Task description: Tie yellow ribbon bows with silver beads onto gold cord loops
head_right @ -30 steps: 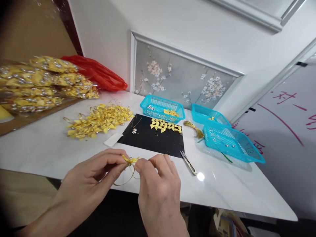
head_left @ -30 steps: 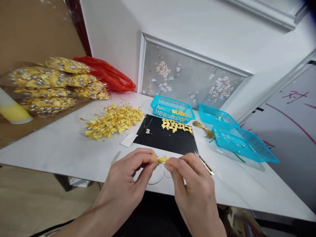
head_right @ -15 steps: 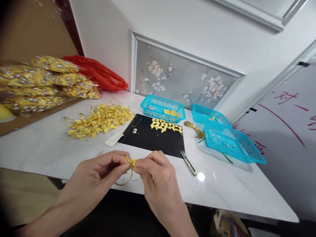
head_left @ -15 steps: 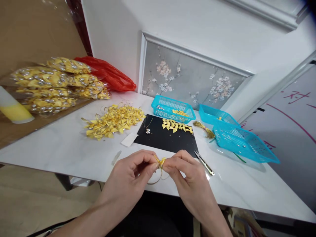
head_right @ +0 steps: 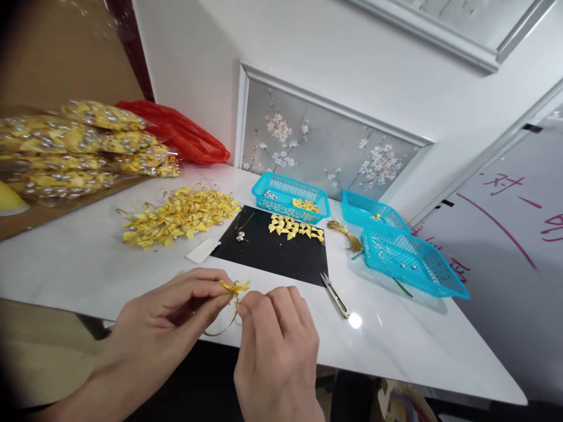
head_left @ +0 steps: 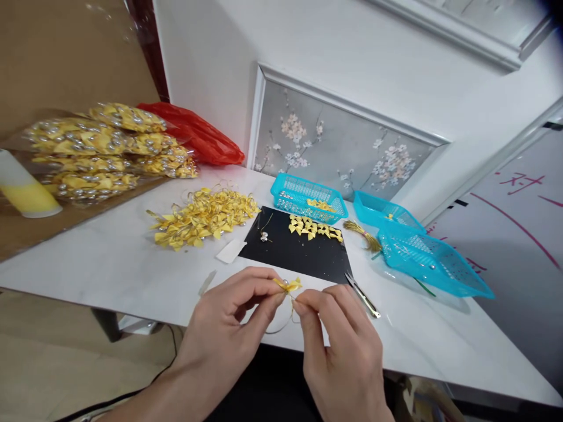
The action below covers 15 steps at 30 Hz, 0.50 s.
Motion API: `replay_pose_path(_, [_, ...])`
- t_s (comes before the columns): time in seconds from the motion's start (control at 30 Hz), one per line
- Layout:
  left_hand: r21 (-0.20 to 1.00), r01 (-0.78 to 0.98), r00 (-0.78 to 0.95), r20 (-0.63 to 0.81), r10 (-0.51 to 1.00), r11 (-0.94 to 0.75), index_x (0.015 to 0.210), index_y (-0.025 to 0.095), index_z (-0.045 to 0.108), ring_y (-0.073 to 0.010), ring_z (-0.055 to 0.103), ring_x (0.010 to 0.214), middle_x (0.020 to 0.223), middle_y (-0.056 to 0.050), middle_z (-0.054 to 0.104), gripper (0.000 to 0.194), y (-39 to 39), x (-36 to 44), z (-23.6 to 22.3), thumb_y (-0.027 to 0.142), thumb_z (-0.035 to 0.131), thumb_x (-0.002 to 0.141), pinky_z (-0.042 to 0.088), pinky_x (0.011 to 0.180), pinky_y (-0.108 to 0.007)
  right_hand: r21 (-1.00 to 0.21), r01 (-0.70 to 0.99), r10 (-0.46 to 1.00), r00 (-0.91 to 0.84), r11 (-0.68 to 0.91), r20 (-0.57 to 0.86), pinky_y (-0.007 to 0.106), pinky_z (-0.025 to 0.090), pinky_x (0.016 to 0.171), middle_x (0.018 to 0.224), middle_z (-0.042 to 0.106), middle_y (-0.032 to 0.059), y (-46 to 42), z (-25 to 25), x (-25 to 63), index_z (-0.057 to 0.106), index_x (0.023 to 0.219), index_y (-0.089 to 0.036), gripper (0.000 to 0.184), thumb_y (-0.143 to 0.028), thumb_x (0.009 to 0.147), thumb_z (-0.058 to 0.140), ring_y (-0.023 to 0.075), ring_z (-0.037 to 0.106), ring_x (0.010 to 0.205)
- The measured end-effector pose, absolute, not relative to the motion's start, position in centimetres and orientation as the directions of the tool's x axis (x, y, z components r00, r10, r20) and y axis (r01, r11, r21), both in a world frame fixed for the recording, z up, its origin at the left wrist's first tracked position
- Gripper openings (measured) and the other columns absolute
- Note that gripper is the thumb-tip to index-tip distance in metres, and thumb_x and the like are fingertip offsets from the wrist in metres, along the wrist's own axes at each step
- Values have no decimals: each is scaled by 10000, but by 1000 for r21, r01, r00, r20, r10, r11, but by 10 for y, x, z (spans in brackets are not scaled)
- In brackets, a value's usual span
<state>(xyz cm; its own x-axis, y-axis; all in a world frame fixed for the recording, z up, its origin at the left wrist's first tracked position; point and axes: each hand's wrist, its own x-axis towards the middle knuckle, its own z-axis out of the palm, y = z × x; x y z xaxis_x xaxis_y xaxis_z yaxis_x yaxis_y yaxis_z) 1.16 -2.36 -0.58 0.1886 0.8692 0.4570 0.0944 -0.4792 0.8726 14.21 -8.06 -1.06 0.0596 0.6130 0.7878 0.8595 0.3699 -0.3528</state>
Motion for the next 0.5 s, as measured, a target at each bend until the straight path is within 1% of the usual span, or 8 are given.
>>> replay_pose_path(0.1, [894,74,169,425,889,-442,676,217,739,-124,666,665,806,-8,729,153,-24,11,-5,118,648,750,510,510,-148,-298,889,587,42,346,808,294,379,606,661,521,32,-80,-13,138,613,785,-140,168,-71,917,535,158,466,637])
replay_pose_path(0.2, [933,32,204,346,916,-359,673,222,745,-130,680,702,799,-3,740,134,-24,10,-4,146,664,749,538,584,-150,-174,939,539,-15,298,842,304,385,613,630,522,39,-80,-14,136,622,765,-129,163,-69,902,556,163,453,627])
replay_pose_path(0.27, [949,20,227,302,926,-314,673,225,747,-134,679,724,804,-1,744,127,-23,8,-2,169,670,757,547,637,-159,-123,955,525,-40,271,850,310,392,621,618,520,43,-81,-13,135,626,749,-125,169,-67,895,564,167,451,627])
replay_pose_path(0.33, [958,14,229,276,934,-286,673,226,748,-135,673,734,810,0,743,118,-23,8,-2,185,676,758,542,646,-161,-106,961,520,-44,254,853,310,392,624,611,518,42,-81,-11,135,627,731,-127,182,-67,892,566,167,455,626])
replay_pose_path(0.43, [970,-7,225,238,945,-243,658,217,745,-127,647,671,798,-3,733,98,-23,8,-2,211,693,741,514,553,-156,-100,970,508,-28,222,861,310,373,612,593,506,31,-82,-9,131,631,717,-131,198,-82,899,565,162,445,609])
replay_pose_path(0.5, [977,-31,219,212,953,-210,647,211,746,-125,643,650,806,-7,731,91,-24,9,-3,222,701,725,505,523,-157,-119,976,488,14,185,873,313,358,610,585,496,22,-82,-10,126,636,723,-136,203,-100,909,563,157,443,600])
